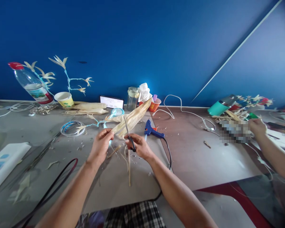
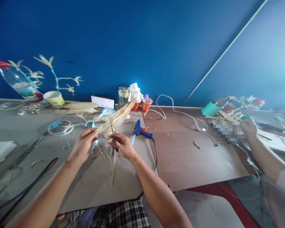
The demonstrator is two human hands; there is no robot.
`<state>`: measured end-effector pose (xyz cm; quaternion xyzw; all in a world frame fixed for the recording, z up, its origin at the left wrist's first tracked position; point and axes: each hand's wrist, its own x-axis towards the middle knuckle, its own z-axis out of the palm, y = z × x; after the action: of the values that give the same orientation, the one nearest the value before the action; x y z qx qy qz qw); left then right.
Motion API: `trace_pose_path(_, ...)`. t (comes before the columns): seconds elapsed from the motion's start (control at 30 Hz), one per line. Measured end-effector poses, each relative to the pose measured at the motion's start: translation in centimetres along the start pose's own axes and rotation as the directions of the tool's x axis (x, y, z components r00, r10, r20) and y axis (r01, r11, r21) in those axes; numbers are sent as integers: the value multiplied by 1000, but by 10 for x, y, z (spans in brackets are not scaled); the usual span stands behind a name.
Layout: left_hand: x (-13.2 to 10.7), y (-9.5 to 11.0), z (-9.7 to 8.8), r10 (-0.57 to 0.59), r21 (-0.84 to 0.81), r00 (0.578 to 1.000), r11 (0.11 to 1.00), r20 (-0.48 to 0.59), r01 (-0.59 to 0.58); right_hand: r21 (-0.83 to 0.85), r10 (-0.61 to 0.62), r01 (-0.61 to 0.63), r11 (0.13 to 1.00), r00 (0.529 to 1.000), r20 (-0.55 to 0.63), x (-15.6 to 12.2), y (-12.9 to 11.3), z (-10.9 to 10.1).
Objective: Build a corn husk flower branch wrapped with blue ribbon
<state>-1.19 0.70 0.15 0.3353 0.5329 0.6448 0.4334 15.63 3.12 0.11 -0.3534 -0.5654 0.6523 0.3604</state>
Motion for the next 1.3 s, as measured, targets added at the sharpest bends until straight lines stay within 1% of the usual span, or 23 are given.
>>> trace_pose_path(0.13, 3, 2, -2, -8, -60, 1000, 998, -26, 7, -15, 22, -21, 1000, 1000, 22, -1, -1, -1)
trace_pose_path(0.27, 5, 6, -3, -25, -172, 999, 985, -29, 20, -24, 39, -38, 999, 997, 62, -1, -1, -2)
trace_pose_path(0.43, 10, 8, -6, -63, -353, 997, 935, -51, 41, -63, 60, -52, 997, 989, 137, -2, -1, -3)
trace_pose_path(0.6, 15, 6, -11, -85, -454, 991, 891, -106, 28, -151, 88, -56, 987, 971, 220, -1, 6, -4)
trace_pose_path(0.77, 18, 6, -12, -85, -476, 986, 879, -143, 7, -235, 125, -64, 970, 959, 254, 0, 17, -6)
trace_pose_path(0.9, 19, 6, -12, -72, -459, 984, 888, -165, -12, -286, 175, -96, 953, 949, 262, -1, 16, -4)
trace_pose_path(0.97, 19, 5, -12, -75, -460, 981, 888, -180, -16, -276, 191, -111, 955, 941, 280, -2, 14, -2)
trace_pose_path(1.07, 19, 5, -11, -95, -473, 977, 881, -191, -6, -238, 182, -112, 965, 938, 295, -3, 11, 0)
trace_pose_path(1.17, 18, 6, -11, -107, -495, 978, 869, -178, 5, -218, 177, -115, 969, 941, 287, -5, 10, 1)
trace_pose_path(1.3, 19, 5, -11, -93, -502, 981, 865, -172, -6, -172, 172, -128, 977, 947, 271, -7, 9, 1)
